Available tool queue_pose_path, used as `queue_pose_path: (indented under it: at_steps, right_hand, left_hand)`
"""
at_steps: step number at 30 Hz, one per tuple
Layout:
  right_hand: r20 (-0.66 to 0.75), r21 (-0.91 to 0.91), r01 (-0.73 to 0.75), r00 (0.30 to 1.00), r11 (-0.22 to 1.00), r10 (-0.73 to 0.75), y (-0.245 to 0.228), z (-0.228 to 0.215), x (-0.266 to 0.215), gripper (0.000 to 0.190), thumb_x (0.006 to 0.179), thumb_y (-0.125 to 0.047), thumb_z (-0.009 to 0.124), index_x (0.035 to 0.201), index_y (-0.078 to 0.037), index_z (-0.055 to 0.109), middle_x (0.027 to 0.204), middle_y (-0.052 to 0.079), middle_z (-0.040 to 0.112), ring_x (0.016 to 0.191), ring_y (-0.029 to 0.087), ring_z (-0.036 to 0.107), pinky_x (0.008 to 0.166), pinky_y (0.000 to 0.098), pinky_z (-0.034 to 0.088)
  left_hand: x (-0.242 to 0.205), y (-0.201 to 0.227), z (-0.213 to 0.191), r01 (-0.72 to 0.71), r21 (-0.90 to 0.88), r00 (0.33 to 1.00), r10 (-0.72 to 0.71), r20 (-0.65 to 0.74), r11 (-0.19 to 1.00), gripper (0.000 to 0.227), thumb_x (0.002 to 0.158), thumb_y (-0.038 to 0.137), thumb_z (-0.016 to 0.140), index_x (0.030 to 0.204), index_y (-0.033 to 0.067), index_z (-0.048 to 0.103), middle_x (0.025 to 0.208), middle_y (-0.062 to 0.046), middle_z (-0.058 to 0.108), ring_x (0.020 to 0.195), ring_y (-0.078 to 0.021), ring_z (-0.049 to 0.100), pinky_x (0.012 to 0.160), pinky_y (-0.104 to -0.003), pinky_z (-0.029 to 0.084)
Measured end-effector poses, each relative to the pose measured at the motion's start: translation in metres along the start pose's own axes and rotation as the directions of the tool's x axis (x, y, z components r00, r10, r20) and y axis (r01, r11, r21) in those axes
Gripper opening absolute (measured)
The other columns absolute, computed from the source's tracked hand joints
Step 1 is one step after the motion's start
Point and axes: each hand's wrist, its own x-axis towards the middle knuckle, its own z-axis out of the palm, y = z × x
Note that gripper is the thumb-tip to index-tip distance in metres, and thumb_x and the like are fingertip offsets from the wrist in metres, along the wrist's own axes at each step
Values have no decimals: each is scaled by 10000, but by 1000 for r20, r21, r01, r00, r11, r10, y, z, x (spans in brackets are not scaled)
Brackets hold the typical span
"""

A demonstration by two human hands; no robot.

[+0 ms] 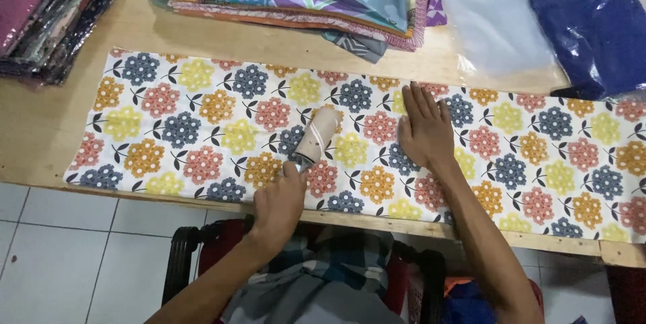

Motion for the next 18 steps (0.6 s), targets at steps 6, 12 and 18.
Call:
queue_pose_path:
  at_steps: [6,12,18]
  right_hand:
    - [11,-29,-3,1000,1000,4,2,3,6,706,1006,-427,225,1686,-239,224,1751,49,176,1604,276,148,1273,522,45]
    - [3,-27,-3,1000,1000,3,-1,-2,4,701,1007,-420,228,1683,-239,246,1751,43,184,1604,270,152,1272,515,47]
    - [15,-21,-11,1000,1000,12,-4,-4,4,708,1000,-411,244,1684,-228,240,1750,55,186,1601,281,162,1270,525,61]
  left_hand:
    - [10,-19,-34,95,-109,981,-74,178,990,345,1101,376,456,1041,60,580,694,-153,707,678,-299,774,603,-453,630]
    - [22,-55,-36,143,-36,986,-139,95,989,362,1086,443,462,1032,101,566,652,-92,710,647,-281,775,617,-465,629]
    - [32,-93,-22,223,144,974,-226,1,964,369,1092,472,468,1067,118,567,656,-53,697,668,-251,777,612,-426,635]
